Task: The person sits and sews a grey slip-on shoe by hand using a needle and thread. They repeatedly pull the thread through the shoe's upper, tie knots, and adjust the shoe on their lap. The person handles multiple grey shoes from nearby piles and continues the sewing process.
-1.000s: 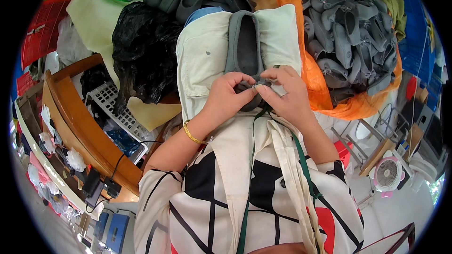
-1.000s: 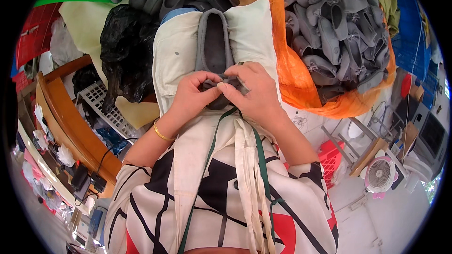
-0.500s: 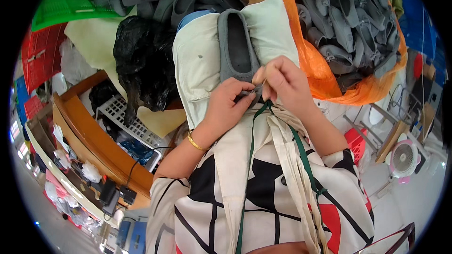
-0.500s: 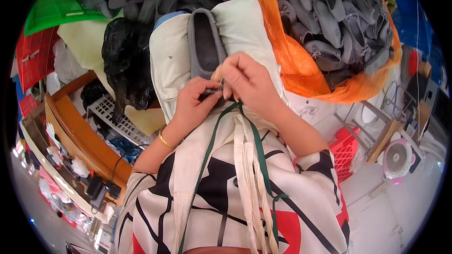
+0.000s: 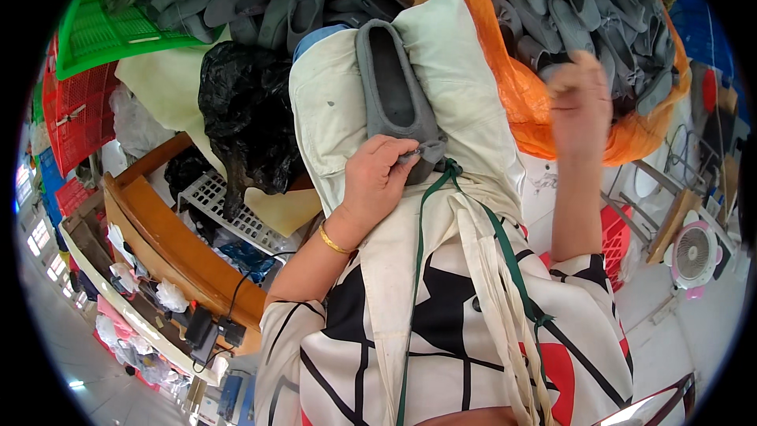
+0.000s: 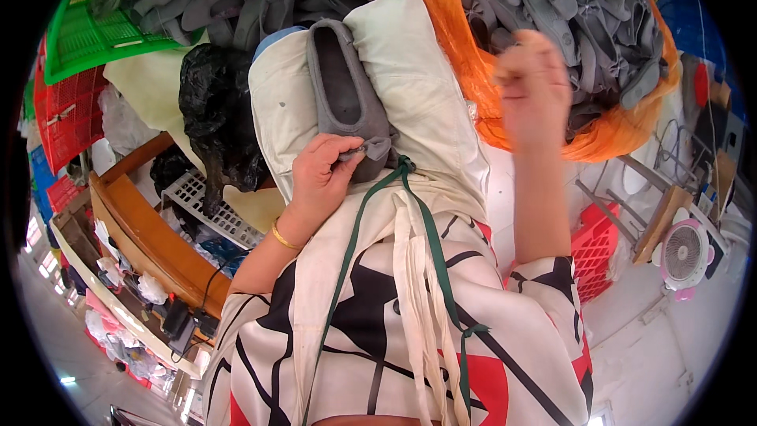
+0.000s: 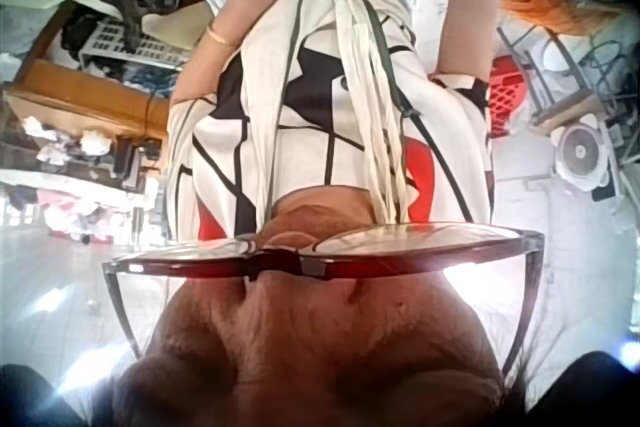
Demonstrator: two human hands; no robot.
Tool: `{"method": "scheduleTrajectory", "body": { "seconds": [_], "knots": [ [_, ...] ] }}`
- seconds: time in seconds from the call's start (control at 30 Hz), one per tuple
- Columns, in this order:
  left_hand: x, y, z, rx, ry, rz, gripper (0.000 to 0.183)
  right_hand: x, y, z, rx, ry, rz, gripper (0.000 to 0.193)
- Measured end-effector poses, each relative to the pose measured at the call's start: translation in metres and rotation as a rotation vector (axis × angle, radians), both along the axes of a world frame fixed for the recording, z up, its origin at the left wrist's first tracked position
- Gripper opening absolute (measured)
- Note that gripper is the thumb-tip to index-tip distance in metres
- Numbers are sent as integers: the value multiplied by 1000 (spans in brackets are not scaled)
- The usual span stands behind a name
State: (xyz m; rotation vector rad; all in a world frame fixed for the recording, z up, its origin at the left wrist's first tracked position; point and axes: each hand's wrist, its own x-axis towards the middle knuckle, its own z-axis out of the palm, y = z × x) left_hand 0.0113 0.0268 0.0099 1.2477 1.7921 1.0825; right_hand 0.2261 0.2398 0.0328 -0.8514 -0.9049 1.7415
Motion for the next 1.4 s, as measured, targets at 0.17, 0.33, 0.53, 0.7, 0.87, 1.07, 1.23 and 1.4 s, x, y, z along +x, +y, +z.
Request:
{"method": "scheduleTrajectory", "body": {
  "seconds": [0.17,0.33,0.53,0.7,0.87,1.07,1.23,1.4],
  "knots": [
    [-15,-1,7,-2,6,-62,19,-52,-71,-30,-318,-285,614,12],
    [-21,-12,10,-58,35,-101,22,-69,-101,-51,-329,-312,816,11],
    [-13,-19,4,-18,160,-85,27,-62,-94,-36,-128,-439,850,14],
    [-13,-22,-3,200,327,-174,32,-62,-95,-14,199,-615,832,15],
    [-13,-20,-5,318,440,-154,29,-58,-96,-18,564,-807,894,16],
    [-11,-21,-6,329,449,-112,28,-55,-91,-13,471,-817,922,17],
    [-10,-22,-7,334,447,-95,27,-57,-91,-14,487,-817,918,16],
    [-10,-23,-8,330,443,-95,27,-57,-87,-12,488,-843,974,17]
  ]
}}
